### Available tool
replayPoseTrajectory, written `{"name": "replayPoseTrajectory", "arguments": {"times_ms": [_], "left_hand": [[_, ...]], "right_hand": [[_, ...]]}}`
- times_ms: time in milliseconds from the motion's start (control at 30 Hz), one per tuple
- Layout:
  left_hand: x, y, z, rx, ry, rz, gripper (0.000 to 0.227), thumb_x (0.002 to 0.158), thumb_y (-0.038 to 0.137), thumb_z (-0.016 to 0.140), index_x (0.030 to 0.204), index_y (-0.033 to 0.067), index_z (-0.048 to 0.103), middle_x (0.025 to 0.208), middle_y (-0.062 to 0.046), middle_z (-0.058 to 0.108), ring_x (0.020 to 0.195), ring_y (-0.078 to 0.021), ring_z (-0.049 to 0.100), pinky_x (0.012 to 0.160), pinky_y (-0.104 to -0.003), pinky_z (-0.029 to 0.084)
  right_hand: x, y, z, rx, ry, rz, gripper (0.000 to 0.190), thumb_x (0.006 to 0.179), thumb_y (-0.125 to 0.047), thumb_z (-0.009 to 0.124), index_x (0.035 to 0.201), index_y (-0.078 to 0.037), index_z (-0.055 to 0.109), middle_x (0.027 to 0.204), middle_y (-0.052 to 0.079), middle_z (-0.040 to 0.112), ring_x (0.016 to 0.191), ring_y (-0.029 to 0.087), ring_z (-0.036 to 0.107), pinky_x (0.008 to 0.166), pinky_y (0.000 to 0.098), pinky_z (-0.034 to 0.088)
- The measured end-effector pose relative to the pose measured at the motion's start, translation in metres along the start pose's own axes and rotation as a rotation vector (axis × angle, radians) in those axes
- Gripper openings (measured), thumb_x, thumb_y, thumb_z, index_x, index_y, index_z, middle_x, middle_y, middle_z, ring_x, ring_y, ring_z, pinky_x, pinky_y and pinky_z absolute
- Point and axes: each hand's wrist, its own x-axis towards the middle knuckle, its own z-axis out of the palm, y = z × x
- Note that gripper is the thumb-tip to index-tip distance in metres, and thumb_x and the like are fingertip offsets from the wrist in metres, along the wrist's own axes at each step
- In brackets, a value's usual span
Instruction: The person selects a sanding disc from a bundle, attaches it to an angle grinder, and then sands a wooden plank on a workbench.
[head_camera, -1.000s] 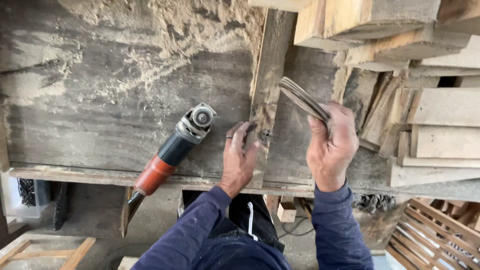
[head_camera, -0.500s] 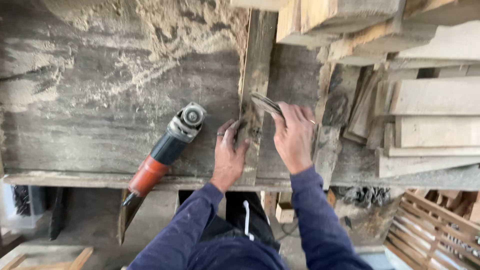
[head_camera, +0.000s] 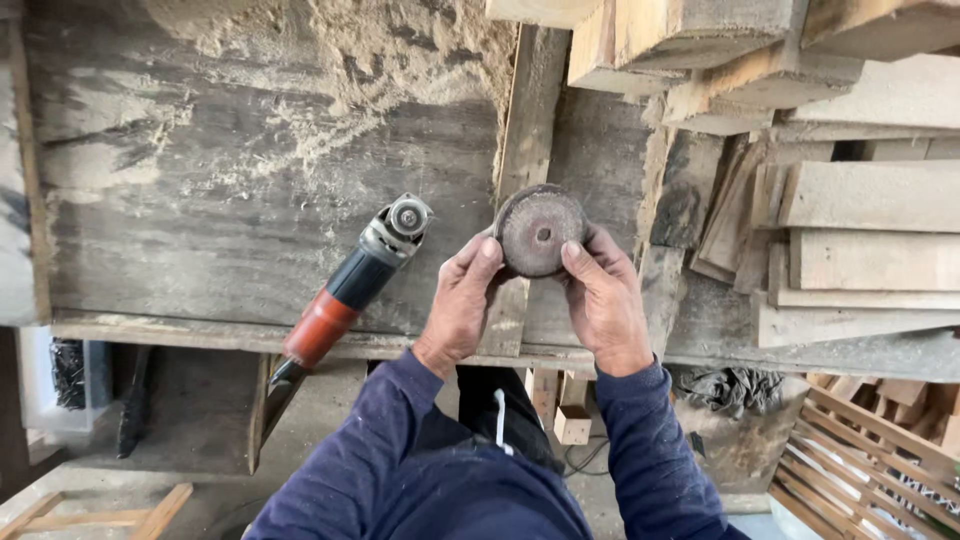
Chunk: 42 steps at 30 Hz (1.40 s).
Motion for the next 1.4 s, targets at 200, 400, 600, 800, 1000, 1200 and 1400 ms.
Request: {"name": "replayPoseTrajectory", "arguments": {"times_ms": [200, 400, 600, 800, 1000, 1200, 1400], "left_hand": [[-0.058, 0.046, 0.027, -0.237, -0.223, -0.201, 0.069, 0.108, 0.05, 0.048, 0.158, 0.0037, 0.04, 0.15, -0.008, 0.055, 0.14, -0.0216, 0.053, 0.121, -0.04, 0.041], [-0.099, 0.077, 0.056, -0.49, -0.309, -0.255, 0.076, 0.105, 0.065, 0.042, 0.164, 0.0167, 0.038, 0.154, -0.011, 0.051, 0.143, -0.0268, 0.05, 0.124, -0.053, 0.039], [-0.118, 0.1, 0.048, -0.439, -0.242, -0.225, 0.078, 0.099, 0.066, 0.048, 0.16, 0.0203, 0.033, 0.157, -0.012, 0.046, 0.143, -0.034, 0.047, 0.112, -0.069, 0.042], [-0.123, 0.109, 0.031, -0.464, -0.31, -0.176, 0.076, 0.099, 0.047, 0.06, 0.164, 0.0179, 0.032, 0.153, -0.018, 0.05, 0.139, -0.0436, 0.052, 0.107, -0.065, 0.049], [-0.129, 0.106, 0.022, -0.416, -0.295, -0.141, 0.076, 0.099, 0.041, 0.062, 0.163, 0.0152, 0.031, 0.149, -0.021, 0.052, 0.134, -0.0476, 0.054, 0.105, -0.064, 0.052], [-0.129, 0.102, 0.018, -0.365, -0.227, -0.119, 0.076, 0.099, 0.04, 0.063, 0.163, 0.0141, 0.03, 0.151, -0.017, 0.051, 0.135, -0.0348, 0.057, 0.103, -0.064, 0.054], [-0.126, 0.096, 0.024, -0.249, -0.216, -0.07, 0.079, 0.099, 0.049, 0.063, 0.161, 0.0115, 0.031, 0.149, -0.018, 0.052, 0.135, -0.0331, 0.056, 0.106, -0.06, 0.052]], "right_hand": [[-0.065, -0.035, 0.051, -0.001, -0.096, 0.042, 0.051, 0.099, -0.008, 0.061, 0.147, 0.003, 0.047, 0.138, 0.011, 0.063, 0.127, 0.02, 0.058, 0.111, 0.0349, 0.045], [-0.099, -0.041, 0.074, -0.437, -0.115, -0.081, 0.044, 0.104, -0.007, 0.057, 0.147, 0.002, 0.051, 0.131, 0.009, 0.064, 0.118, 0.015, 0.061, 0.102, 0.03, 0.051], [-0.105, -0.038, 0.078, -0.266, -0.004, -0.196, 0.031, 0.105, -0.001, 0.062, 0.135, 0.003, 0.057, 0.118, 0.009, 0.069, 0.1, 0.016, 0.067, 0.09, 0.0329, 0.057], [-0.094, -0.048, 0.088, -0.039, 0.011, -0.435, 0.037, 0.099, 0.003, 0.056, 0.131, -0.015, 0.058, 0.117, 0.006, 0.069, 0.105, 0.014, 0.068, 0.098, 0.0324, 0.059], [-0.087, -0.049, 0.089, -0.59, 0.063, -0.375, 0.021, 0.106, -0.001, 0.055, 0.117, -0.005, 0.073, 0.104, 0.006, 0.059, 0.087, 0.015, 0.052, 0.073, 0.0302, 0.045], [-0.092, -0.026, 0.092, -0.785, -0.171, -0.456, 0.018, 0.099, -0.008, 0.068, 0.116, -0.001, 0.069, 0.105, 0.0, 0.056, 0.095, 0.008, 0.055, 0.081, 0.0217, 0.047], [-0.089, -0.022, 0.088, -0.829, -0.088, -0.4, 0.029, 0.085, -0.012, 0.087, 0.104, -0.002, 0.067, 0.096, -0.002, 0.058, 0.087, 0.007, 0.056, 0.076, 0.0225, 0.05]]}}
